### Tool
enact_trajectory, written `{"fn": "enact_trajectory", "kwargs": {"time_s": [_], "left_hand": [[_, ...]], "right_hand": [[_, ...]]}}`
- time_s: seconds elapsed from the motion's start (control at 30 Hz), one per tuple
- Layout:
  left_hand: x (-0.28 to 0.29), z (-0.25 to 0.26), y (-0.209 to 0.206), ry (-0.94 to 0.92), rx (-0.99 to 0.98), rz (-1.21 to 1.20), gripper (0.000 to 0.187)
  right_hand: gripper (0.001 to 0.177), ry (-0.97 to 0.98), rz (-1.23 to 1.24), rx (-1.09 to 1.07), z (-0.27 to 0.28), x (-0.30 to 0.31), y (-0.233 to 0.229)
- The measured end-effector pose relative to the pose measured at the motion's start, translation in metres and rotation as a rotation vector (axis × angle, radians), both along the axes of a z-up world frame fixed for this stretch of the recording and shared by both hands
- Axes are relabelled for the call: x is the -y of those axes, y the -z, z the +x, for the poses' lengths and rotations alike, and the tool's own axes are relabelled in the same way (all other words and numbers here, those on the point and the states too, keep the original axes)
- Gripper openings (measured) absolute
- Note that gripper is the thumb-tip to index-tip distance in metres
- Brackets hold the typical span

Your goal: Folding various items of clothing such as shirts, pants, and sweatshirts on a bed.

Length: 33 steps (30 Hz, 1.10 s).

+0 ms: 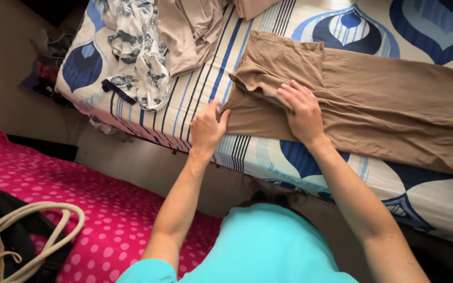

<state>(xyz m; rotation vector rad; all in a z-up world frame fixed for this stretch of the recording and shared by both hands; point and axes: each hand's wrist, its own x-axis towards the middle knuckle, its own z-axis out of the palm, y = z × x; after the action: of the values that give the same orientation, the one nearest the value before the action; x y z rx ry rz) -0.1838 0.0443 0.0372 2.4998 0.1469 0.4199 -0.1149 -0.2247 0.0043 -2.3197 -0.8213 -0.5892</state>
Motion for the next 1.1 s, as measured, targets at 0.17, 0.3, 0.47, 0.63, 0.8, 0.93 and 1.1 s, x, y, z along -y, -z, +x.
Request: {"fn": "enact_trajectory", "kwargs": {"time_s": [0.17, 0.3, 0.47, 0.63, 0.8, 0.93, 1.1], "left_hand": [[0.012, 0.025, -0.045, 0.242, 0.288, 0.182, 0.076], [0.035, 0.054, -0.06, 0.421, 0.613, 0.87, 0.079], [0.015, 0.045, -0.008, 0.601, 0.486, 0.682, 0.028], [0.022, -0.009, -0.028, 0.619, 0.147, 0.605, 0.037], [0.05, -0.015, -0.055, 0.564, 0.275, 0.388, 0.041], [0.055, 0.046, -0.017, 0.694, 0.296, 0.245, 0.042], [0.045, 0.08, -0.031, 0.771, 0.102, 0.462, 0.026]], "right_hand": [[0.048, -0.113, 0.264, -0.11, 0.002, 0.01, -0.015], [0.04, -0.195, 0.24, -0.078, -0.003, 0.019, -0.019], [0.036, -0.177, 0.119, 0.01, -0.019, 0.036, -0.017], [0.048, -0.133, -0.206, -0.013, -0.044, 0.041, -0.024], [0.07, -0.141, -0.315, -0.08, -0.06, 0.034, -0.049], [0.068, -0.155, -0.188, -0.112, -0.048, 0.047, -0.038], [0.039, 0.025, -0.085, -0.012, -0.022, 0.056, -0.034]]}}
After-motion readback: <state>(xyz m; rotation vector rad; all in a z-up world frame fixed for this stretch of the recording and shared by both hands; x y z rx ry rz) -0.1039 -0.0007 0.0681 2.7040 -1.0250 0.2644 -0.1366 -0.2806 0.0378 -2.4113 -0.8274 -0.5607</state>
